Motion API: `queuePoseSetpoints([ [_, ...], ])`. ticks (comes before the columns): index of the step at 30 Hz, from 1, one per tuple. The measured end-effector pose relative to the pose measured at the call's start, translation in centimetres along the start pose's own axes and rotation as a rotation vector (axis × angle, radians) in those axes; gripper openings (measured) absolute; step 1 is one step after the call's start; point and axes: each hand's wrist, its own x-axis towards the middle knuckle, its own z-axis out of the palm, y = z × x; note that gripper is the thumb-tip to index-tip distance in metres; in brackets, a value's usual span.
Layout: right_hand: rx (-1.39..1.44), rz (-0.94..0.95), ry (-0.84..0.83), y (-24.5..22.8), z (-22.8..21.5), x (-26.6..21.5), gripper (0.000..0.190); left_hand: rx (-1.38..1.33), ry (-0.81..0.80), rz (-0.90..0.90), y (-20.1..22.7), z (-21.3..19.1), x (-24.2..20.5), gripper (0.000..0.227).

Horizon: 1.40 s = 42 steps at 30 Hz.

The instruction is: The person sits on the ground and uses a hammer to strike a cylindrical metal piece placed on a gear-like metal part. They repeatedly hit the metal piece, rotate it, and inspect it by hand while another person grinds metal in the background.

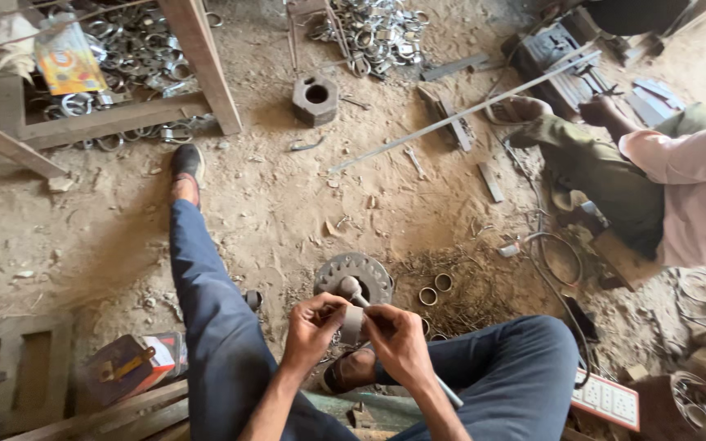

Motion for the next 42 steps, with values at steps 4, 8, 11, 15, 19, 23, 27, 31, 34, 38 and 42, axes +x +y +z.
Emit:
queuePoseSetpoints([
  [4, -0.031, -0.053, -0.027, -1.1, -0.1, 0.1, 0.018, -0.056, -0.023, -0.07, 0.2, -0.4, 0.0, 0.015],
  [8, -0.02, -0.135, 0.086, -1.6, -0.3, -0.1, 0.022, -0.004, -0.033, -0.147, 0.4, -0.1, 0.0, 0.014],
  [11, -0.088, -0.167, 0.119, -1.6, -0.5, -0.2, 0.012, -0.044, -0.077, -0.212, 0.5, 0.1, 0.0, 0.015],
  [15, -0.088, -0.103, 0.083, -1.0, -0.5, -0.2, 0.013, 0.055, -0.089, -0.065, 0.6, 0.2, 0.1, 0.022],
  [19, 0.034, -0.007, 0.015, 0.1, -0.2, -0.2, 0.015, -0.021, -0.095, -0.07, 0.5, 0.1, 0.1, 0.012],
  [23, 0.228, 0.064, -0.072, 1.3, 0.0, 0.4, 0.017, -0.085, -0.066, -0.06, 0.4, 0.1, 0.0, 0.01],
  [27, 0.487, 0.124, -0.116, 1.8, 0.2, 0.3, 0.019, -0.11, -0.044, -0.095, 0.0, 0.1, -0.2, 0.011],
  [31, 0.514, 0.153, -0.105, 1.4, 0.1, 0.1, 0.02, -0.03, -0.012, -0.039, -0.6, 0.0, -0.2, 0.01],
  [34, 0.247, 0.09, -0.091, 1.2, 0.0, 0.3, 0.021, -0.009, 0.005, 0.049, -0.7, -0.1, -0.1, 0.009],
  [38, 0.043, 0.055, -0.032, 1.7, -0.1, 0.5, 0.015, -0.094, -0.026, 0.122, -0.3, -0.2, -0.2, 0.009],
  [42, 0.172, 0.01, -0.033, 2.0, -0.2, 0.5, 0.014, -0.038, -0.077, 0.131, 0.0, -0.1, -0.2, 0.017],
])
